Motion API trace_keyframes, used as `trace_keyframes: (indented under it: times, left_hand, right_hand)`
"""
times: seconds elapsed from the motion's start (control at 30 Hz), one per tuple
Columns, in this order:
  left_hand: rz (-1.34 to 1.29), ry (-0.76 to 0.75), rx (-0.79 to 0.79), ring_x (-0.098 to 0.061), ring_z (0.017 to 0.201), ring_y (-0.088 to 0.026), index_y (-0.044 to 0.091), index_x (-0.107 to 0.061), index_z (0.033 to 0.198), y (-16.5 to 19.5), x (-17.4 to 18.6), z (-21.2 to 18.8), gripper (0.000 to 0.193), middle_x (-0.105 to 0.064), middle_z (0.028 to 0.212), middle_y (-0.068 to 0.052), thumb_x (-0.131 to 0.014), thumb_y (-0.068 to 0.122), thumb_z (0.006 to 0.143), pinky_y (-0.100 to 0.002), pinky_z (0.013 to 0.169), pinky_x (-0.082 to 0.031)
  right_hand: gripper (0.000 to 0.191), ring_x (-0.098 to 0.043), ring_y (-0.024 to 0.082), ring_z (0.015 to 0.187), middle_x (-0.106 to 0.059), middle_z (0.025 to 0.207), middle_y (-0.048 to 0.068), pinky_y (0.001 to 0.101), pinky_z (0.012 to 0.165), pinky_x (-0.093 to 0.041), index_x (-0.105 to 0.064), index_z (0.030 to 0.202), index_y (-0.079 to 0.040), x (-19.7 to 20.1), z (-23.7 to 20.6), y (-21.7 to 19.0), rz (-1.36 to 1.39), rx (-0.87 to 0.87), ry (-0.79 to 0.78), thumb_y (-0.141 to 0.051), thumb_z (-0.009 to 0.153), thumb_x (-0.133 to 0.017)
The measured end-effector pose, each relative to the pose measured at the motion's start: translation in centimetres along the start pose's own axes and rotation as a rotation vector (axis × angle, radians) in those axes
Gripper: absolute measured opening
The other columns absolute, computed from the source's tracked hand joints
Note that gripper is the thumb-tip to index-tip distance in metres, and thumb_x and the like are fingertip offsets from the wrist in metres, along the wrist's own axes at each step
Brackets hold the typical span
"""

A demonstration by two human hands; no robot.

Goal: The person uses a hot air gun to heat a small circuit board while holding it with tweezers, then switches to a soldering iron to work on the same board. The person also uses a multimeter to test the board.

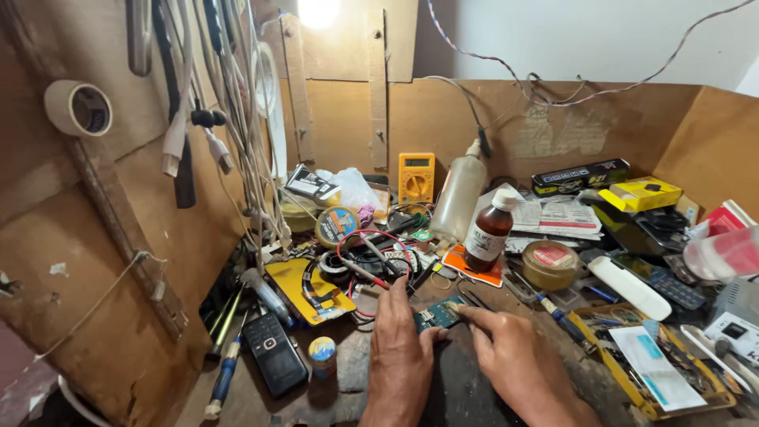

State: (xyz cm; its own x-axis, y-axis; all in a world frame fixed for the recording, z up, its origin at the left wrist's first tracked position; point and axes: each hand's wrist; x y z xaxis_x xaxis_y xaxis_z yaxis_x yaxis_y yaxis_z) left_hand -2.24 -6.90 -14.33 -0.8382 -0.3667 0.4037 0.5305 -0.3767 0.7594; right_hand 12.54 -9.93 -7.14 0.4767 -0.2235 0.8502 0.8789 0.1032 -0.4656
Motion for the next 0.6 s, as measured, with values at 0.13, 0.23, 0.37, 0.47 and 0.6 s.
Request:
trace_keyframes:
  times: [0.13, 0.23, 0.37, 0.47, 0.6]
  left_hand:
    - [0.06, 0.121, -0.168, -0.049, 0.127, -0.046, 0.001, -0.033, 0.148, -0.9, -0.7, -0.2, 0.093, -0.048, 0.138, -0.028, -0.086, 0.008, 0.073, -0.048, 0.102, -0.043]
    - [0.063, 0.157, -0.231, -0.049, 0.126, -0.047, 0.0, -0.033, 0.148, -0.7, -0.6, -0.4, 0.096, -0.047, 0.139, -0.03, -0.088, 0.012, 0.072, -0.049, 0.102, -0.042]
    - [-0.032, 0.034, -0.015, -0.057, 0.116, -0.039, 0.005, -0.043, 0.142, 0.4, 0.4, 0.1, 0.083, -0.055, 0.127, -0.021, -0.086, 0.006, 0.071, -0.045, 0.097, -0.047]
    - [-0.075, -0.006, 0.032, -0.061, 0.11, -0.036, 0.005, -0.05, 0.135, 1.2, 1.2, 0.6, 0.076, -0.06, 0.118, -0.017, -0.085, 0.001, 0.068, -0.044, 0.094, -0.049]
    - [-0.101, -0.005, 0.077, -0.065, 0.108, -0.032, 0.005, -0.051, 0.134, 2.0, 1.8, 0.7, 0.073, -0.06, 0.117, -0.016, -0.082, -0.003, 0.068, -0.042, 0.092, -0.051]
  right_hand:
    - [0.038, -0.071, 0.033, 0.1, -0.076, 0.11, 0.01, 0.0454, 0.087, -0.057, -0.076, 0.124, -0.036, -0.3, -0.1, -0.2, 0.0, 0.01, -0.022, -0.03, 0.087, -0.068]
    - [0.041, -0.072, 0.034, 0.099, -0.075, 0.099, 0.013, 0.0475, 0.088, -0.057, -0.073, 0.128, -0.037, -0.1, 0.1, 0.0, -0.118, -0.077, 0.007, -0.026, 0.091, -0.061]
    - [0.041, -0.071, 0.035, 0.097, -0.074, 0.097, 0.012, 0.0484, 0.085, -0.057, -0.073, 0.127, -0.037, 0.0, 0.2, 0.3, -0.057, -0.09, 0.006, -0.026, 0.089, -0.063]
    - [0.041, -0.07, 0.034, 0.098, -0.073, 0.098, 0.011, 0.0482, 0.085, -0.057, -0.074, 0.126, -0.037, 0.0, 0.2, 0.1, -0.016, -0.086, 0.04, -0.026, 0.087, -0.064]
    - [0.042, -0.069, 0.033, 0.099, -0.071, 0.099, 0.011, 0.0482, 0.087, -0.055, -0.071, 0.13, -0.038, -0.4, -0.3, 0.0, -0.113, -0.113, -0.002, -0.026, 0.091, -0.061]
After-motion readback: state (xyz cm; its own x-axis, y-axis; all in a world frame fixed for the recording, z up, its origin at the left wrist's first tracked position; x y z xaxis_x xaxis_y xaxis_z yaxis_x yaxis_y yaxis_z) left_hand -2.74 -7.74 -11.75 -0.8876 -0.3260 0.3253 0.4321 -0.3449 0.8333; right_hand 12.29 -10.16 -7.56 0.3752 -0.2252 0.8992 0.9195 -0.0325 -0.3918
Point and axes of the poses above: each hand's wrist, its own z-axis towards the middle knuckle, its own x-axis out of the back of the hand, y = z × x
